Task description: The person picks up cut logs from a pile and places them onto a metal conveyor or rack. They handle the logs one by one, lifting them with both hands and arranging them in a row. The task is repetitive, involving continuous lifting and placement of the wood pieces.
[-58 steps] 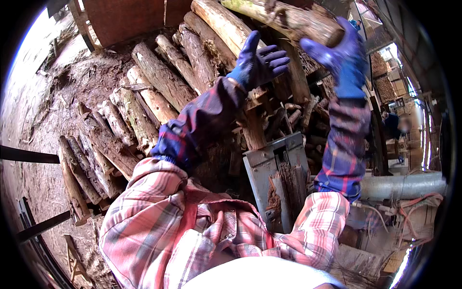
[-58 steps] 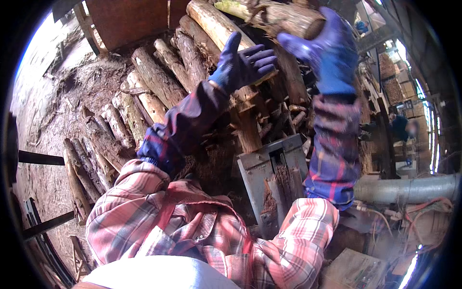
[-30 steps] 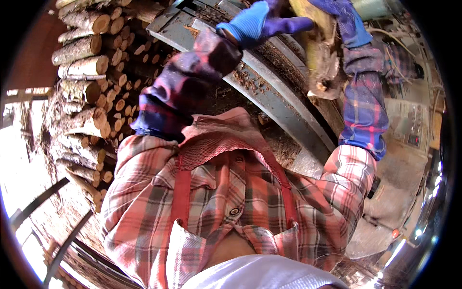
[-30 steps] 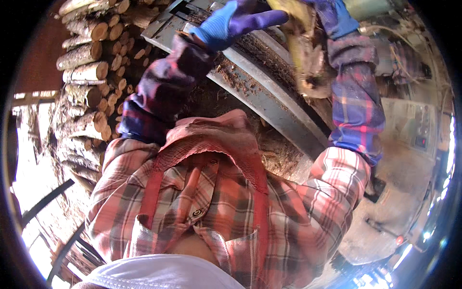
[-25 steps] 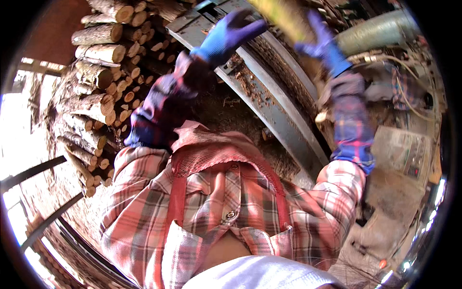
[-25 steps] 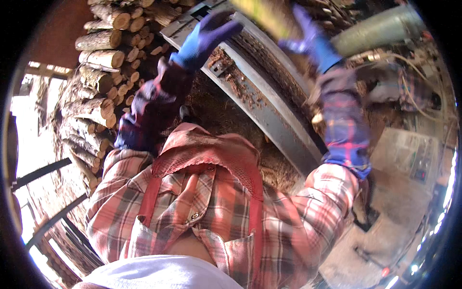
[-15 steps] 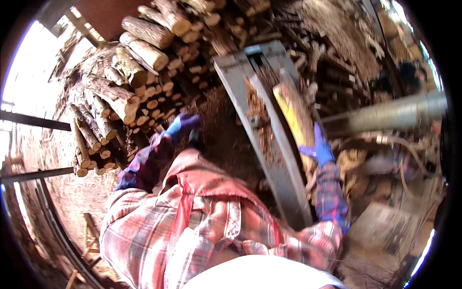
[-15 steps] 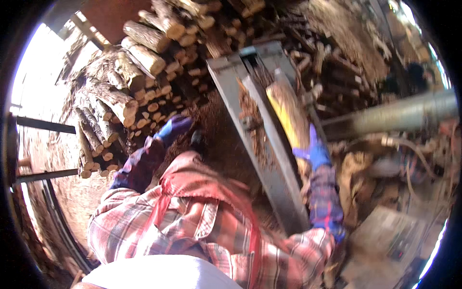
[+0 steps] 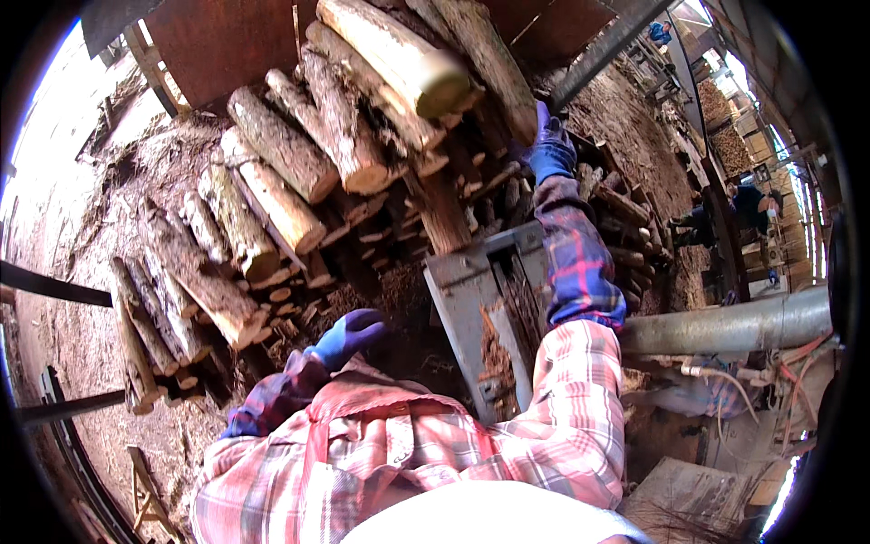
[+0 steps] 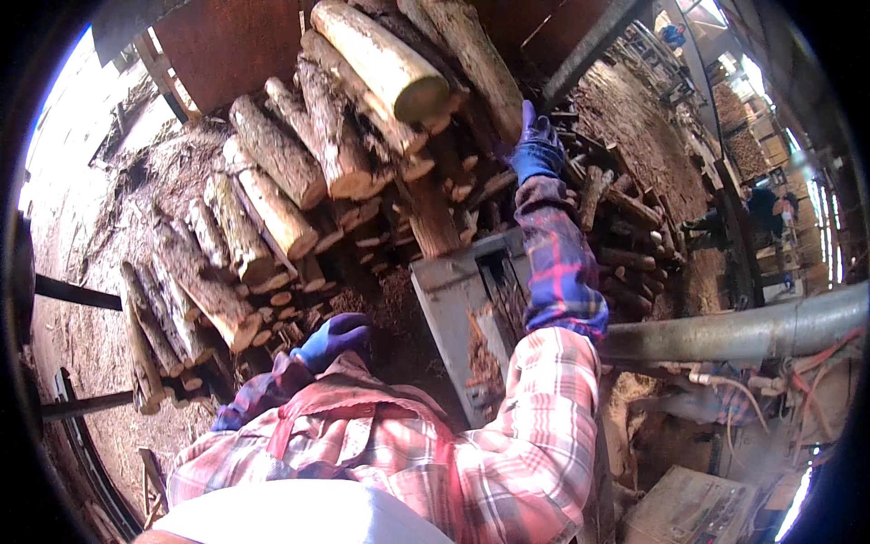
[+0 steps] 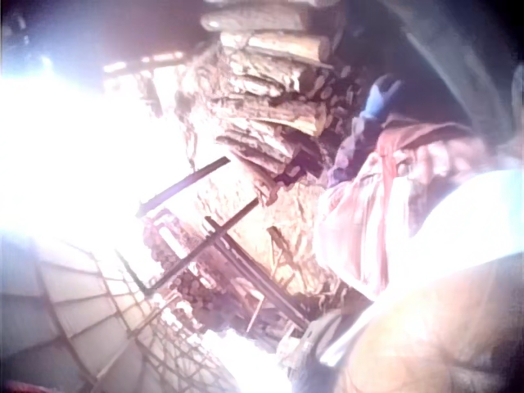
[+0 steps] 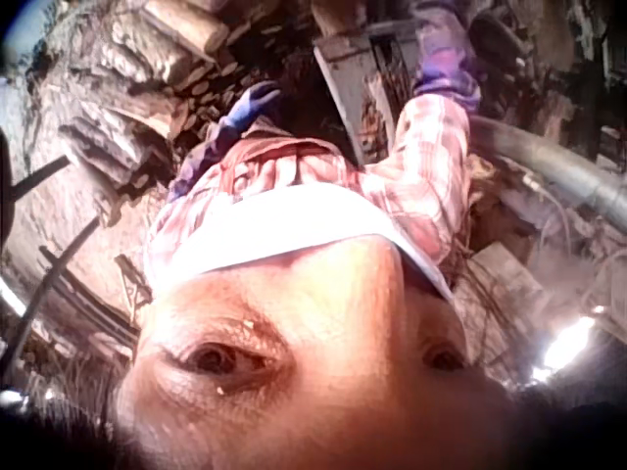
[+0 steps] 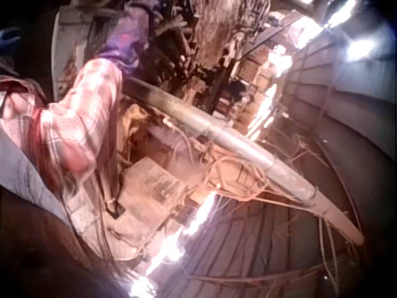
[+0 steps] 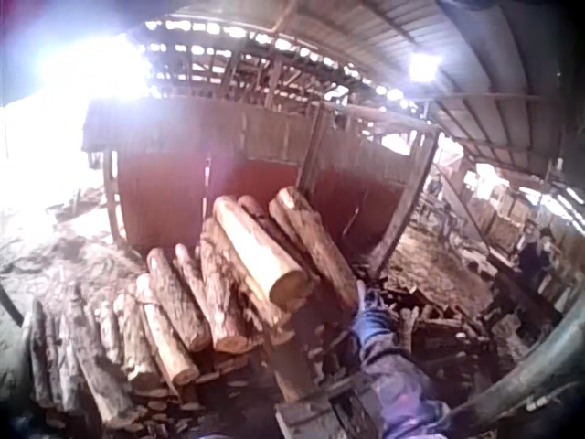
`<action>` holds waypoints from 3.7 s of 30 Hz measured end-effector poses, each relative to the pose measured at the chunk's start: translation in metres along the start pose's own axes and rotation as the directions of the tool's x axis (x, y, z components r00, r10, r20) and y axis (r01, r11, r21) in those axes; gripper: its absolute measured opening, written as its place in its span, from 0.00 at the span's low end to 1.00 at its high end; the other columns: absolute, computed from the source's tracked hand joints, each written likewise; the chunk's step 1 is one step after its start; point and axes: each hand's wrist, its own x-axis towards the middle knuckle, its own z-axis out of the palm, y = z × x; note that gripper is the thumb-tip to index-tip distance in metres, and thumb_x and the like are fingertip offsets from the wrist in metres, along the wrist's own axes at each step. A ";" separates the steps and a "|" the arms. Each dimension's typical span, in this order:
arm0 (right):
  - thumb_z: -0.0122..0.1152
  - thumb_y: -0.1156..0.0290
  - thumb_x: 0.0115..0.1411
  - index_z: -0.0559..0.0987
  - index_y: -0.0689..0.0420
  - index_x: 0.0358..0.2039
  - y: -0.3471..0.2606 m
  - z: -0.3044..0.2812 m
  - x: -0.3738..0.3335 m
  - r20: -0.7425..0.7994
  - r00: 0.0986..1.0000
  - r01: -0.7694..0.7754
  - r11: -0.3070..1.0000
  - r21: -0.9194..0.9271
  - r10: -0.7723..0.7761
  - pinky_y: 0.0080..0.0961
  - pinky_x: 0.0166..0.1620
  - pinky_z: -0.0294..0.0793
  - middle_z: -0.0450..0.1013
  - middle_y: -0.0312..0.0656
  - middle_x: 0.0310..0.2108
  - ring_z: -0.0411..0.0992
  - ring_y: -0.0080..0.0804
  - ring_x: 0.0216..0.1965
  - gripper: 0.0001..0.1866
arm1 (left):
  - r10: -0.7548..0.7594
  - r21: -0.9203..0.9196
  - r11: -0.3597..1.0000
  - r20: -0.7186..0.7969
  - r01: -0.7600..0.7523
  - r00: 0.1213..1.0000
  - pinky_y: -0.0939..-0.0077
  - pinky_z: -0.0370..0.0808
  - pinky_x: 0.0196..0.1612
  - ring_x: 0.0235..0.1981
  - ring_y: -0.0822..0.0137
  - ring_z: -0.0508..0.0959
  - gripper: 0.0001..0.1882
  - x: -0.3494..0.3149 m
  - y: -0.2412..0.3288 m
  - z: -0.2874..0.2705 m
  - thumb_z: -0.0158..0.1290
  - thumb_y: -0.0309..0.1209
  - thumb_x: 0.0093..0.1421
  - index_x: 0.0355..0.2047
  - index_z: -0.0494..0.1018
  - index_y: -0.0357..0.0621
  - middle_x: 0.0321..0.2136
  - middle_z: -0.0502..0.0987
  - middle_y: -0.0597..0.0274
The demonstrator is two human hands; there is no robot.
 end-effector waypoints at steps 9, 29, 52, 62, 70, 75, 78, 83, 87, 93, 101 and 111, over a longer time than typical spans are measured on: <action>0.72 0.60 0.47 0.53 0.58 0.64 0.014 0.017 0.013 0.244 0.970 -0.106 0.891 0.441 -0.005 0.42 0.48 0.74 0.73 0.50 0.48 0.74 0.45 0.47 0.49 | 0.075 -0.044 0.996 -0.039 -0.077 0.996 0.73 0.68 0.53 0.48 0.70 0.71 0.25 0.081 0.060 -0.060 0.55 0.38 0.62 0.55 0.66 0.37 0.47 0.73 0.61; 0.73 0.55 0.46 0.54 0.60 0.65 -0.029 -0.087 -0.412 0.258 0.954 -0.278 -0.132 0.951 -0.152 0.34 0.63 0.55 0.60 0.44 0.59 0.59 0.34 0.59 0.52 | 0.302 -0.224 0.918 -0.138 -0.327 0.943 0.76 0.74 0.32 0.28 0.72 0.76 0.19 0.094 0.090 0.195 0.61 0.36 0.55 0.39 0.73 0.33 0.30 0.78 0.61; 0.71 0.50 0.42 0.45 0.37 0.68 0.176 -0.064 -0.562 0.278 0.955 -0.146 0.978 0.151 0.100 0.48 0.52 0.69 0.68 0.61 0.51 0.69 0.59 0.51 0.57 | 0.194 0.076 0.981 -0.442 -0.179 0.876 0.73 0.73 0.43 0.40 0.68 0.75 0.31 -0.082 -0.066 0.077 0.61 0.39 0.56 0.54 0.65 0.34 0.41 0.77 0.58; 0.73 0.49 0.45 0.57 0.56 0.64 -0.075 -0.044 -0.443 -0.052 0.968 0.193 0.604 0.774 -0.244 0.42 0.63 0.58 0.59 0.55 0.61 0.58 0.49 0.62 0.51 | -0.212 -0.038 0.972 -0.557 0.230 0.803 0.69 0.72 0.37 0.34 0.65 0.77 0.27 -0.169 -0.216 0.014 0.61 0.49 0.51 0.39 0.76 0.36 0.31 0.79 0.56; 0.73 0.45 0.41 0.53 0.63 0.64 -0.425 0.090 -0.322 0.367 0.683 0.067 0.555 0.829 -0.632 0.35 0.62 0.59 0.58 0.56 0.61 0.58 0.48 0.63 0.59 | -0.074 -0.044 0.997 -0.777 0.063 0.625 0.74 0.72 0.45 0.39 0.70 0.75 0.24 -0.263 -0.182 -0.071 0.60 0.43 0.56 0.44 0.74 0.34 0.36 0.77 0.58; 0.76 0.56 0.43 0.58 0.62 0.62 -0.487 0.156 -0.289 0.561 0.295 -0.399 0.434 0.808 -0.773 0.31 0.55 0.67 0.68 0.45 0.53 0.68 0.37 0.52 0.50 | -0.101 -0.180 0.975 -0.883 -0.131 0.458 0.83 0.68 0.33 0.29 0.78 0.70 0.12 -0.330 -0.189 -0.101 0.54 0.36 0.59 0.31 0.74 0.39 0.25 0.72 0.70; 0.70 0.57 0.49 0.63 0.60 0.59 -0.479 0.163 -0.296 0.597 0.316 -0.429 0.450 0.783 -0.737 0.27 0.52 0.69 0.71 0.41 0.48 0.70 0.31 0.46 0.41 | -0.248 -0.370 0.914 -0.834 -0.164 0.493 0.79 0.72 0.40 0.34 0.73 0.75 0.16 -0.333 -0.174 -0.122 0.58 0.37 0.58 0.40 0.76 0.37 0.32 0.78 0.64; 0.60 0.48 0.55 0.64 0.61 0.60 -0.431 0.102 -0.335 0.492 -0.104 -0.986 0.153 0.060 -0.864 0.38 0.58 0.65 0.70 0.49 0.52 0.69 0.43 0.53 0.39 | -0.192 -0.577 0.749 -0.660 -0.326 0.726 0.75 0.73 0.39 0.34 0.71 0.76 0.17 -0.285 -0.125 -0.148 0.54 0.43 0.61 0.41 0.74 0.44 0.34 0.77 0.65; 0.60 0.48 0.54 0.59 0.60 0.62 -0.368 0.048 -0.378 0.554 0.085 -0.977 0.039 0.209 -0.828 0.42 0.60 0.64 0.66 0.49 0.56 0.66 0.44 0.56 0.42 | -0.246 -0.795 0.451 -0.547 -0.404 0.800 0.67 0.73 0.42 0.38 0.67 0.77 0.23 -0.235 -0.095 -0.161 0.50 0.52 0.61 0.45 0.73 0.47 0.39 0.77 0.64; 0.74 0.56 0.45 0.52 0.64 0.64 -0.290 0.010 -0.456 0.612 0.355 -0.571 0.355 0.740 -0.706 0.31 0.64 0.55 0.62 0.47 0.59 0.59 0.36 0.61 0.54 | -0.031 -0.838 0.199 -0.524 -0.508 0.851 0.67 0.73 0.43 0.40 0.63 0.76 0.31 -0.173 -0.075 -0.127 0.46 0.58 0.61 0.50 0.71 0.45 0.37 0.76 0.60; 0.78 0.55 0.39 0.44 0.59 0.67 -0.234 -0.003 -0.494 0.630 0.624 -0.509 0.370 0.777 -0.463 0.31 0.64 0.53 0.57 0.50 0.62 0.56 0.38 0.63 0.64 | 0.030 -0.664 0.678 -0.405 -0.316 0.914 0.68 0.70 0.50 0.46 0.63 0.74 0.29 -0.118 -0.076 -0.029 0.46 0.53 0.63 0.53 0.67 0.41 0.44 0.74 0.57; 0.71 0.73 0.48 0.54 0.55 0.66 -0.047 -0.077 -0.535 0.343 0.937 -0.349 -0.142 0.926 -0.066 0.32 0.58 0.65 0.65 0.43 0.57 0.68 0.35 0.53 0.48 | 0.607 -0.239 0.751 -0.118 -0.615 0.786 0.71 0.67 0.57 0.52 0.64 0.72 0.28 -0.052 0.036 0.168 0.47 0.46 0.65 0.56 0.63 0.34 0.51 0.71 0.54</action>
